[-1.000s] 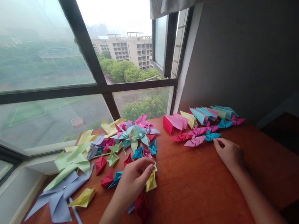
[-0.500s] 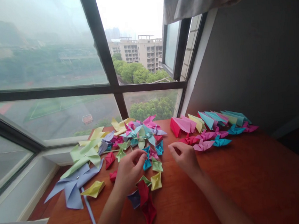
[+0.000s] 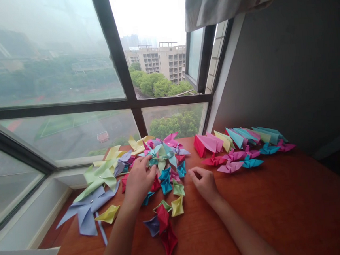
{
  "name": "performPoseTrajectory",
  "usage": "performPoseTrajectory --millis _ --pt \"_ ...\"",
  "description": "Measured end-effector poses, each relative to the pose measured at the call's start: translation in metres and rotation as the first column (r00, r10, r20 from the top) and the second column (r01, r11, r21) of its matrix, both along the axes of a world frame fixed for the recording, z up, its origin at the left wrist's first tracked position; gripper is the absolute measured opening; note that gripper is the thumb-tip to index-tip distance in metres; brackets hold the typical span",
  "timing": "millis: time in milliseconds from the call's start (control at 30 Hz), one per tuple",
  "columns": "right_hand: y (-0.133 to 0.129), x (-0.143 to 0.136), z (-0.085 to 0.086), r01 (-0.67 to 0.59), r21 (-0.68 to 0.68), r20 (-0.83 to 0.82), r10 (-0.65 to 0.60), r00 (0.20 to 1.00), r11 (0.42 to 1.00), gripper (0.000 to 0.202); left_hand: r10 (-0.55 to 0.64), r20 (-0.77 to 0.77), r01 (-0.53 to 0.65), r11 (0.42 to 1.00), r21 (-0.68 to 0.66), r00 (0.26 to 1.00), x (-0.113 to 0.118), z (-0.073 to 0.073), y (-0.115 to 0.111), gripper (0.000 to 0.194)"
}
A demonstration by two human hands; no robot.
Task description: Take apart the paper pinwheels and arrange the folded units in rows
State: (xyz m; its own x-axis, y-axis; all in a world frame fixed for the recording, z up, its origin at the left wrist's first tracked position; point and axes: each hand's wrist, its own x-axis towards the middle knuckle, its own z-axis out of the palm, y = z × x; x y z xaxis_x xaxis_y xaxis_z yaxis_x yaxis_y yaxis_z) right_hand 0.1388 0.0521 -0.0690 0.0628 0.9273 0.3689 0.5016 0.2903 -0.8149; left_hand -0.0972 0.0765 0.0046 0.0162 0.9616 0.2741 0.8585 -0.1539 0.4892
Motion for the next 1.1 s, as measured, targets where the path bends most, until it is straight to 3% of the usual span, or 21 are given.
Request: performPoseTrajectory --millis 100,167,333,500,567,667,767,933,1000,1100 --pt "0.001 -0.001 0.0 -0.027 0.007 0.004 0.027 1.0 1.0 0.034 0.039 -0.209 -0.036 0.999 0.018 0.977 0.003 -0.003 0.014 0.044" --pt "0.001 -0.002 -0.001 -0.032 0.015 0.005 0.032 0.999 0.999 0.035 0.056 -0.266 -0.053 0.998 0.02 0.962 0.005 -0.008 0.022 0.044" --pt "0.002 -0.003 -0.002 -0.022 0.034 0.01 0.022 1.0 0.999 0.036 0.057 -0.282 -0.048 0.998 0.037 0.958 0.01 -0.017 0.031 0.038" --pt "0.002 -0.003 -0.002 -0.034 0.029 0.014 0.033 0.999 0.999 0.033 0.063 -0.266 -0.04 0.995 0.092 0.962 0.009 -0.01 0.024 0.035" --pt "0.002 -0.003 -0.002 -0.039 0.024 0.011 0.038 0.999 0.999 0.031 0.057 -0.218 -0.026 0.99 0.141 0.974 0.008 -0.002 0.016 0.033" --pt "0.002 -0.003 0.0 -0.04 0.012 -0.01 0.04 0.999 0.999 0.03 0.004 -0.01 -0.002 0.975 0.221 1.0 0.009 0.011 0.001 0.026" --pt "0.002 -0.003 0.003 -0.039 -0.006 -0.047 0.039 0.998 0.999 0.031 -0.066 0.26 0.021 0.985 0.169 0.963 0.013 0.017 -0.012 0.018" --pt "0.002 -0.002 0.005 -0.075 -0.061 -0.163 0.064 0.984 0.995 0.033 -0.195 0.591 0.176 0.98 0.09 0.783 0.02 0.005 -0.02 0.013" --pt "0.002 -0.002 0.007 -0.136 -0.096 -0.262 0.107 0.959 0.986 0.034 -0.238 0.621 0.231 0.968 0.093 0.746 0.021 -0.001 -0.021 0.018" --pt "0.002 -0.001 0.009 -0.275 -0.144 -0.449 0.185 0.874 0.95 0.035 -0.306 0.583 0.314 0.945 0.091 0.752 0.024 -0.007 -0.023 0.019"
